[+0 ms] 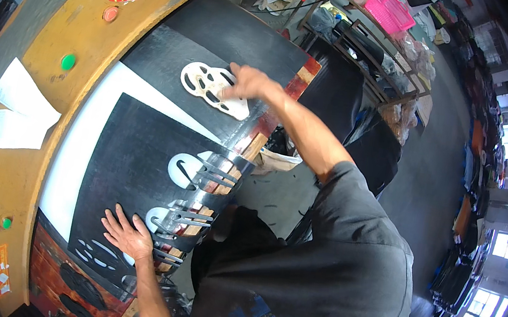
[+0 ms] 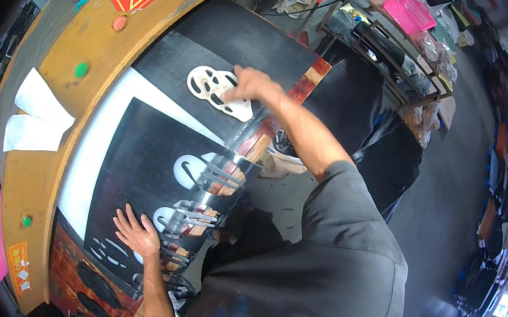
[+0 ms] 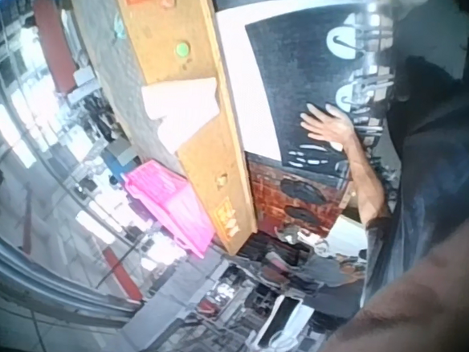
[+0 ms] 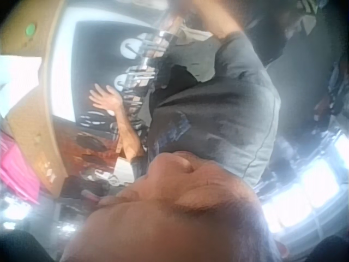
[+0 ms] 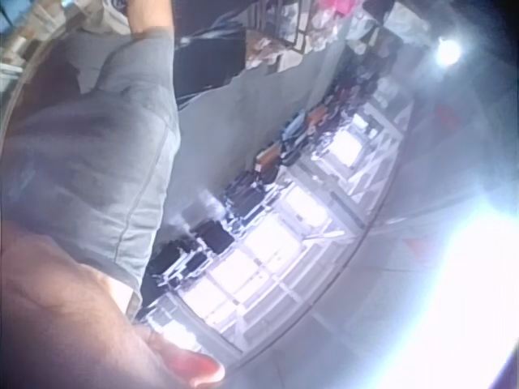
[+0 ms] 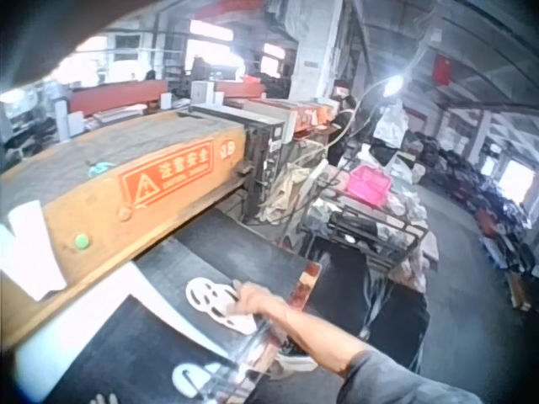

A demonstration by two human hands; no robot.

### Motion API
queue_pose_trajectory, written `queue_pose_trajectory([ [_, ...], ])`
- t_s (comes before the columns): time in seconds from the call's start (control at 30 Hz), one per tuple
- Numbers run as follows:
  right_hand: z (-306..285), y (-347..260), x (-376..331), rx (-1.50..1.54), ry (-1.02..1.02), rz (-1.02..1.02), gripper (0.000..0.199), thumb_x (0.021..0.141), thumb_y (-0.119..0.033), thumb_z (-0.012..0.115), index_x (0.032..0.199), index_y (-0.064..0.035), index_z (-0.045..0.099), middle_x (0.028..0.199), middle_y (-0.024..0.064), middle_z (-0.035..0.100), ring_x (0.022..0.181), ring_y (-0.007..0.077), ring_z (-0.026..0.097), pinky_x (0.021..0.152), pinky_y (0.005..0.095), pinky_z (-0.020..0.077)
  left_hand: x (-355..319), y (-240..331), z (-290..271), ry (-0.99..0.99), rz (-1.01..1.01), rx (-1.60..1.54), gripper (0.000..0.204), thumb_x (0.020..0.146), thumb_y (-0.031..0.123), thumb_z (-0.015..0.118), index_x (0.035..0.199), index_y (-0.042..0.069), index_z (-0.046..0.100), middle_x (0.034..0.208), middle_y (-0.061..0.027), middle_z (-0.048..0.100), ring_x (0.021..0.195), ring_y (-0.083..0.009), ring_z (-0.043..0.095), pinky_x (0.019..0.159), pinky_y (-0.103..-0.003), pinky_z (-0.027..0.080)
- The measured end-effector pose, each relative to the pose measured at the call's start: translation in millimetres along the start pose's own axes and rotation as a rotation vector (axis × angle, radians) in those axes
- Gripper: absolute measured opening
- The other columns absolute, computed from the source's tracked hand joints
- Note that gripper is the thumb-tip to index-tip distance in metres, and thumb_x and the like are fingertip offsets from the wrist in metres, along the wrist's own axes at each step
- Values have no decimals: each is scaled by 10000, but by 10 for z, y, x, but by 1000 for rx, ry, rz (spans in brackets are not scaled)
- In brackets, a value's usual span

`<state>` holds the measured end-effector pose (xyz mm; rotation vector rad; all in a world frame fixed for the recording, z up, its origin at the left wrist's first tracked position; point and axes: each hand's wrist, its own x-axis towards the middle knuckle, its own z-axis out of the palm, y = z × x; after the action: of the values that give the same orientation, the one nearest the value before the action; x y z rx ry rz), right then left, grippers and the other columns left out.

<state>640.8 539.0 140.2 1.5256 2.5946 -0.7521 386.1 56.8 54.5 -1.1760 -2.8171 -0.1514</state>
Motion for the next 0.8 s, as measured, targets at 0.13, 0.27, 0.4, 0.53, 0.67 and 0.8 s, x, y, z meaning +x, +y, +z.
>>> queue_pose_trajectory([
  [0.13,491,-273,-254,-179,162,-40,1029,729,-588,858,1586,-137,511,1573,334,442,1417,510,462,1161,554,429,-3,-7,14,8,0,-7,622,1087,460,479,1649,193,462,1731,-164,359,1627,-411,249,1283,-648,167],
  [0.27,707,-317,-177,-40,325,-106,927,684,-500,814,1538,-205,606,1586,337,407,1416,508,440,1178,566,382,3,-28,24,21,10,11,620,1087,460,482,1649,200,463,1733,-163,357,1628,-403,251,1286,-641,170],
  [0.4,268,-107,-337,514,146,-23,836,707,-468,875,1454,-135,699,1413,257,632,1300,363,603,1109,412,470,14,-32,15,6,2,24,602,1099,451,480,1659,232,447,1736,-146,362,1623,-404,264,1276,-655,195],
  [0.53,-359,362,-1052,1322,-14,64,570,892,-323,834,1371,-43,705,1218,146,754,1058,229,732,879,298,590,12,-25,11,68,38,-47,595,1088,424,523,1634,190,484,1709,-175,395,1602,-433,301,1265,-666,202],
  [0.67,-300,818,-1636,2251,-197,-219,907,912,-528,701,1600,-7,422,1526,338,505,1314,532,593,996,626,594,-5,-32,20,71,39,-34,595,1077,404,541,1632,195,488,1710,-161,401,1607,-415,294,1260,-656,209],
  [0.8,371,1080,-1902,2861,-442,-75,925,835,-550,708,1629,-139,470,1606,274,454,1411,476,456,1102,572,517,2,-40,30,64,24,-24,594,1078,422,521,1641,237,475,1726,-140,377,1613,-407,280,1270,-652,193],
])
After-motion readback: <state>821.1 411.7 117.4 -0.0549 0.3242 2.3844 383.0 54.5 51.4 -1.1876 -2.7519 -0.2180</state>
